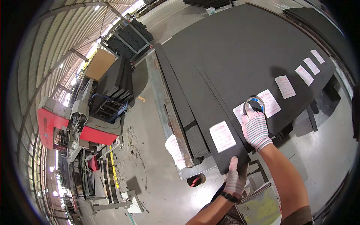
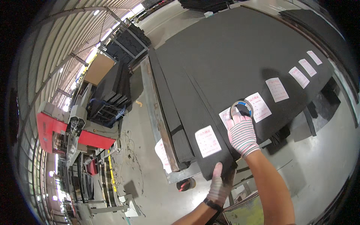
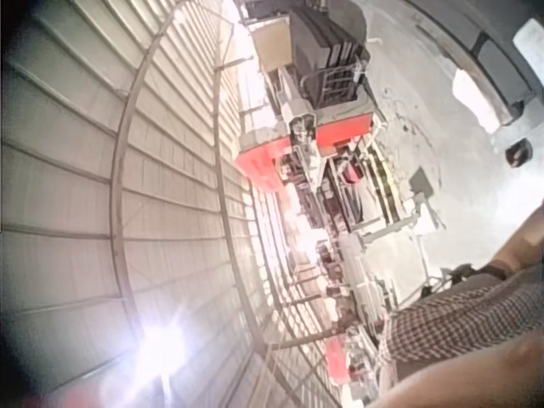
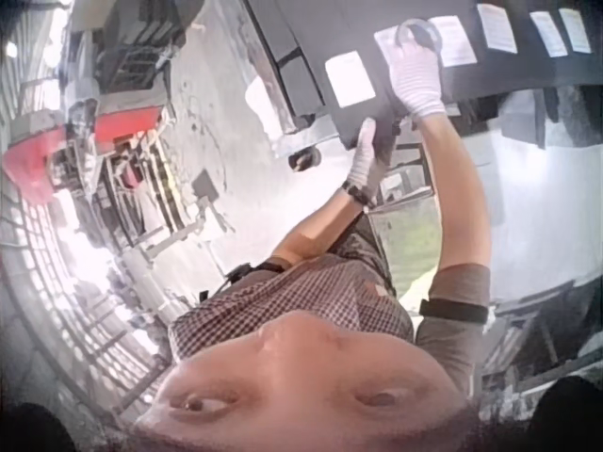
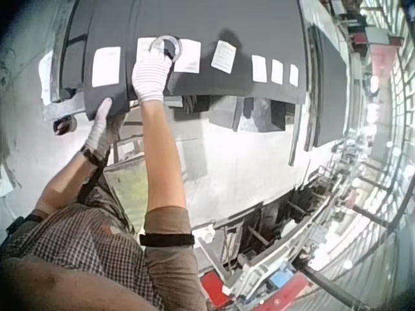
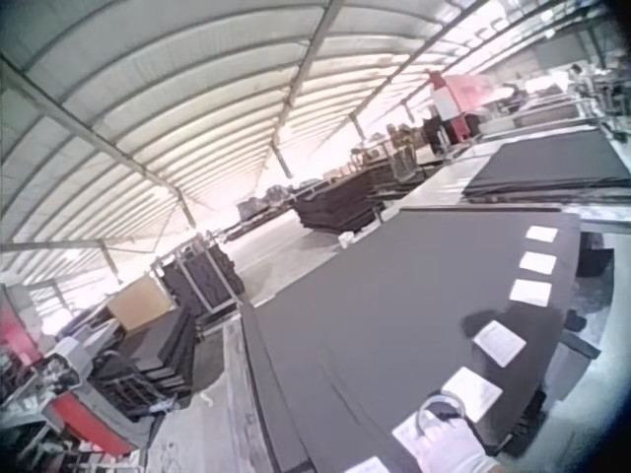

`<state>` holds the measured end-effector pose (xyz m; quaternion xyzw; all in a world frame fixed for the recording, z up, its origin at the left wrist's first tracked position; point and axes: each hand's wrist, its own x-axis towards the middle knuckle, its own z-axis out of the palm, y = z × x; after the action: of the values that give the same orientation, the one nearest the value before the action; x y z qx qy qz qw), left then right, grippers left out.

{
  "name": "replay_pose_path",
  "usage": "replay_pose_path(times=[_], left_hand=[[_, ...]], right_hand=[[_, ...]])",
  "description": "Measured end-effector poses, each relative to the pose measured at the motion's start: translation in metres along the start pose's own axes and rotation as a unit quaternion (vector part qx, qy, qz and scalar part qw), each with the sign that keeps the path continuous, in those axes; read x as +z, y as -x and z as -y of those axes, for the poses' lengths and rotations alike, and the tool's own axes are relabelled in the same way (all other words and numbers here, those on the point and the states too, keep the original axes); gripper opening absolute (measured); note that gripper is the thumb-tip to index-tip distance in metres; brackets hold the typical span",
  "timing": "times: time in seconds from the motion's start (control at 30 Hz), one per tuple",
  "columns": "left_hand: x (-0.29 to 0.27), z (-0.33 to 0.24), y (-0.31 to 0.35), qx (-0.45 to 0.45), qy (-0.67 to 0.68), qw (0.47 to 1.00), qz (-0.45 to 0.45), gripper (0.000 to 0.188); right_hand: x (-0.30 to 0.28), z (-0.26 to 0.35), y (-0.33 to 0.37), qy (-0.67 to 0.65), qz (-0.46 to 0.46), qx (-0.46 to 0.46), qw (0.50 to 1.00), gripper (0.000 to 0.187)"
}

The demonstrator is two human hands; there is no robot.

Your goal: Cutting, measuring, labeling, and applying adhesive to insulation foam boards on a factory production line.

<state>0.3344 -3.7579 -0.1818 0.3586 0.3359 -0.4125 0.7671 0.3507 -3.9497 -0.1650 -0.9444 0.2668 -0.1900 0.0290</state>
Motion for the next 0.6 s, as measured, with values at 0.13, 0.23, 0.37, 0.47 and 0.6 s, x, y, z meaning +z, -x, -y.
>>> replay_pose_path(times=[0.13, 0.23, 0.37, 0.47, 0.6], left_hand=[[-0.057, 0.049, 0.019, -0.1, 0.036, 0.994, -0.023, 0.045], [-0.121, 0.055, -0.01, -0.189, -0.077, 0.976, 0.075, 0.055], [-0.05, 0.022, 0.068, -0.191, 0.059, 0.978, -0.06, 0.07], [-0.086, -0.014, 0.092, -0.231, -0.153, 0.95, 0.141, 0.049], [-0.14, -0.092, 0.069, 0.026, -0.579, 0.8, 0.154, 0.044]], right_hand=[[-0.014, -0.003, 0.003, 0.017, 0.022, 0.012, 1.0, 0.018], [-0.013, 0.008, -0.013, 0.029, -0.046, -0.014, 0.998, 0.018], [-0.064, 0.018, -0.004, -0.047, -0.038, 0.003, 0.998, 0.02], [-0.121, 0.032, 0.033, -0.131, 0.009, 0.088, 0.987, 0.02], [-0.122, 0.023, 0.099, -0.29, 0.175, 0.238, 0.91, 0.043]])
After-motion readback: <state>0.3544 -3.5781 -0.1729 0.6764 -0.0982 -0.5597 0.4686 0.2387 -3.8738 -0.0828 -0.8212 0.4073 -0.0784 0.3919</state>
